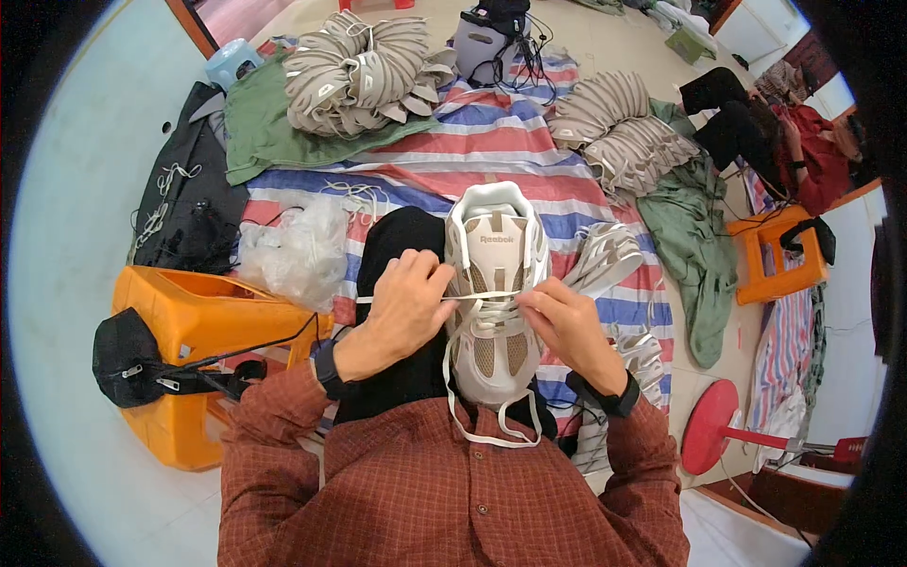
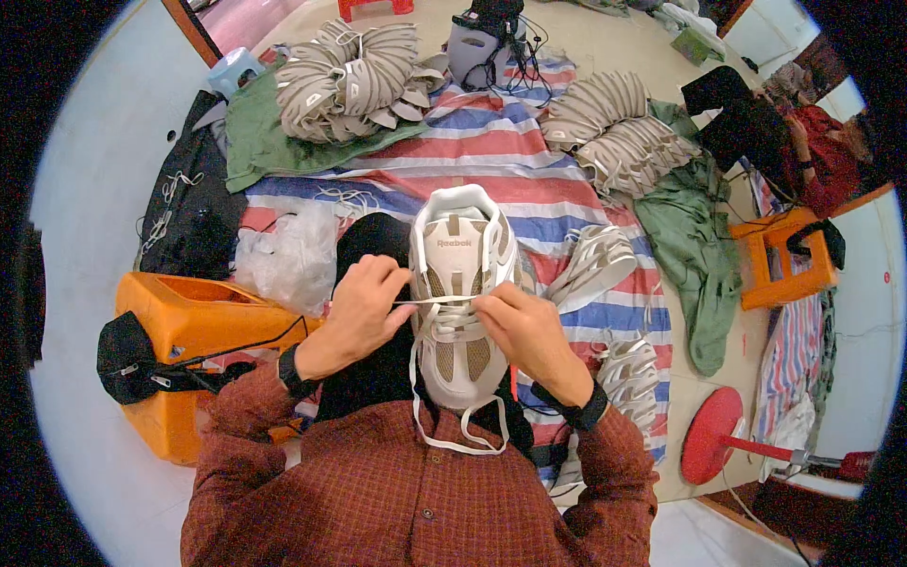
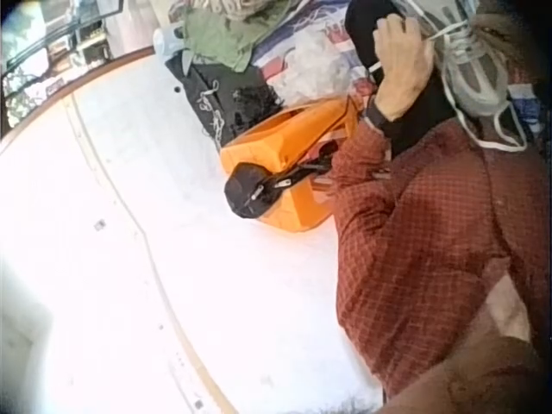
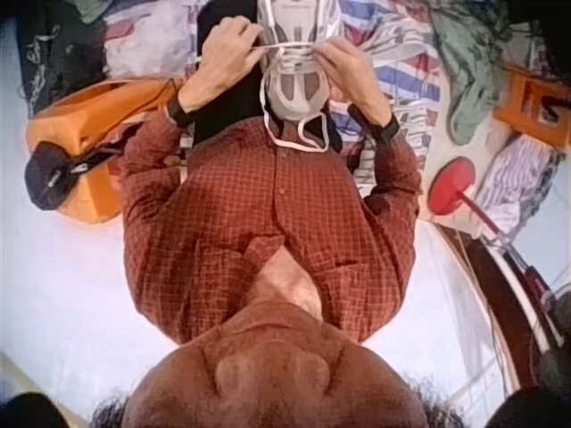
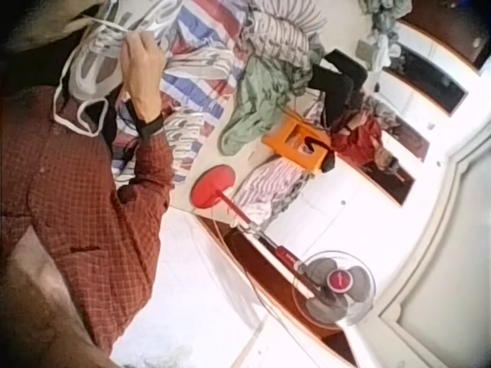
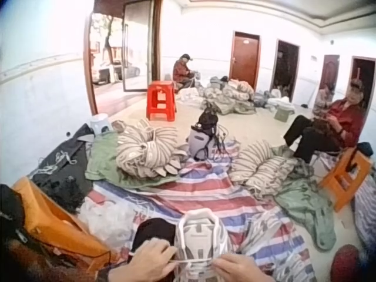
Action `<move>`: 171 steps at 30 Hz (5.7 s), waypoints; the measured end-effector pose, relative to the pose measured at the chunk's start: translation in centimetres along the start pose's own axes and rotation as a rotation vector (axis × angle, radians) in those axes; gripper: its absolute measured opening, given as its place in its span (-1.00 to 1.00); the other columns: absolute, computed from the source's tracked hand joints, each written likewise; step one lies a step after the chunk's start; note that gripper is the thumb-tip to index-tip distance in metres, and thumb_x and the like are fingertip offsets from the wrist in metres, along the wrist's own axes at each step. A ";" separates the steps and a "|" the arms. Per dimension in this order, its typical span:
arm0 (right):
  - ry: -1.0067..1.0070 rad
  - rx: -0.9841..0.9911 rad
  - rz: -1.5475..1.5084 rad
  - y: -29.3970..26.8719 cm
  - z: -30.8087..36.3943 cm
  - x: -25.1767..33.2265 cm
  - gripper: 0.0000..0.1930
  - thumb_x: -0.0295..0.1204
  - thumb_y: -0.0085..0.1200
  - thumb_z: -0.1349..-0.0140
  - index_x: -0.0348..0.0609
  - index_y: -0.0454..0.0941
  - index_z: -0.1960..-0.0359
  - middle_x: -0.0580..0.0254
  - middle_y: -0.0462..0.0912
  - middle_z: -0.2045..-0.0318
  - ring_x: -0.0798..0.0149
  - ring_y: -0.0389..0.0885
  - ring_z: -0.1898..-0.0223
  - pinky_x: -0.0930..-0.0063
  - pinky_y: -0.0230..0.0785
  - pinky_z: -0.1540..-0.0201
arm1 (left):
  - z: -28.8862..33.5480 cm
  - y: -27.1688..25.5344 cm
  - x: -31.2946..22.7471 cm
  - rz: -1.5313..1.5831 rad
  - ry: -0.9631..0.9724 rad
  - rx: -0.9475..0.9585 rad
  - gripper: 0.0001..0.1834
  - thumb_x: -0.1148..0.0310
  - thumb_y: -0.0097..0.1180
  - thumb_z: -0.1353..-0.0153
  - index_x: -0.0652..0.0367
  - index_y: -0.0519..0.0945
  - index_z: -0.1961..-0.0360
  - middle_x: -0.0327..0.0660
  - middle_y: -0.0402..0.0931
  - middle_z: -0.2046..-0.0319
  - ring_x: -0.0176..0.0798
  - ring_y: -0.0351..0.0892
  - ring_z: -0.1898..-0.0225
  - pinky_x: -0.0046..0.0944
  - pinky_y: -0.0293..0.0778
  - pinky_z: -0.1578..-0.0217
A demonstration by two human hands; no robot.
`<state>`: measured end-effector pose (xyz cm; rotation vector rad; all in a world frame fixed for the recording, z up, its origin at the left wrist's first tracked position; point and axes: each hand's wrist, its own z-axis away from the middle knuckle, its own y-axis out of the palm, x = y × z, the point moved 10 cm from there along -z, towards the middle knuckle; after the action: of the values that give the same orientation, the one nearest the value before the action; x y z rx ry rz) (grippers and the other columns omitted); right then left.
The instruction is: Lacing a pair of white and beige Reebok sneakers.
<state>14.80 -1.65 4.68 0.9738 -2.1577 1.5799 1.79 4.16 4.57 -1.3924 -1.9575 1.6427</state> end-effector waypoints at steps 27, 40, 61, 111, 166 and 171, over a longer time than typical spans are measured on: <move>-0.221 0.070 0.228 1.1 1.4 1.9 -0.83 -0.48 0.05 0.26 -0.15 0.37 0.54 0.30 0.33 0.57 0.21 0.39 0.44 0.33 0.24 0.43 | -4.8 1.7 -6.5 0.402 0.361 0.077 -0.87 0.44 0.15 0.04 0.21 0.47 0.46 -0.10 0.41 0.50 -0.04 0.43 0.43 -0.16 0.36 0.42; -0.117 0.339 0.132 -5.6 9.4 8.2 -0.74 -0.29 0.18 0.04 -0.06 0.33 0.64 0.36 0.35 0.77 0.31 0.39 0.69 0.45 0.16 0.53 | -4.1 7.3 -8.3 0.085 0.069 0.429 -0.44 -0.09 0.01 -0.07 0.26 0.54 0.69 0.03 0.47 0.68 0.08 0.49 0.62 -0.06 0.37 0.57; 0.305 0.009 -0.114 1.2 1.6 -4.2 -0.67 -0.25 0.01 -0.08 -0.26 0.49 0.68 -0.01 0.43 0.77 0.02 0.45 0.71 0.26 0.24 0.63 | 6.9 4.6 -23.9 0.923 0.770 0.787 -0.73 0.32 0.08 0.01 0.25 0.37 0.70 -0.09 0.36 0.67 -0.01 0.42 0.57 -0.08 0.32 0.56; 0.528 -0.084 -1.560 -3.6 4.8 -3.1 -0.84 -0.50 -0.05 -0.13 -0.20 0.40 0.23 0.45 0.37 0.57 0.56 0.26 0.71 0.67 0.15 0.62 | 5.7 3.6 -14.7 0.728 0.414 0.758 -0.62 0.11 0.02 -0.11 0.24 0.39 0.27 -0.04 0.42 0.45 0.04 0.45 0.37 -0.06 0.38 0.33; 0.500 0.005 -0.017 -4.6 4.0 -12.7 -0.94 -0.55 0.01 -0.09 -0.20 0.48 0.38 0.34 0.50 0.56 0.43 0.44 0.57 0.60 0.25 0.51 | 0.6 4.2 0.7 0.616 -0.181 0.198 -0.88 0.48 0.12 -0.03 0.31 0.54 0.40 -0.12 0.53 0.45 -0.23 0.52 0.46 -0.35 0.41 0.42; 0.408 -0.054 -0.085 -3.0 3.0 -8.1 -0.94 -0.57 0.07 0.01 -0.26 0.51 0.46 0.11 0.55 0.50 0.17 0.55 0.46 0.42 0.37 0.42 | 0.5 4.1 0.9 0.602 -0.177 0.187 -0.89 0.50 0.13 -0.01 0.30 0.55 0.41 -0.15 0.53 0.47 -0.28 0.50 0.48 -0.37 0.39 0.44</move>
<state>23.17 -2.12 1.05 0.6482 -1.8431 1.5157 3.05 4.15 0.49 -1.9370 -1.4832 2.1978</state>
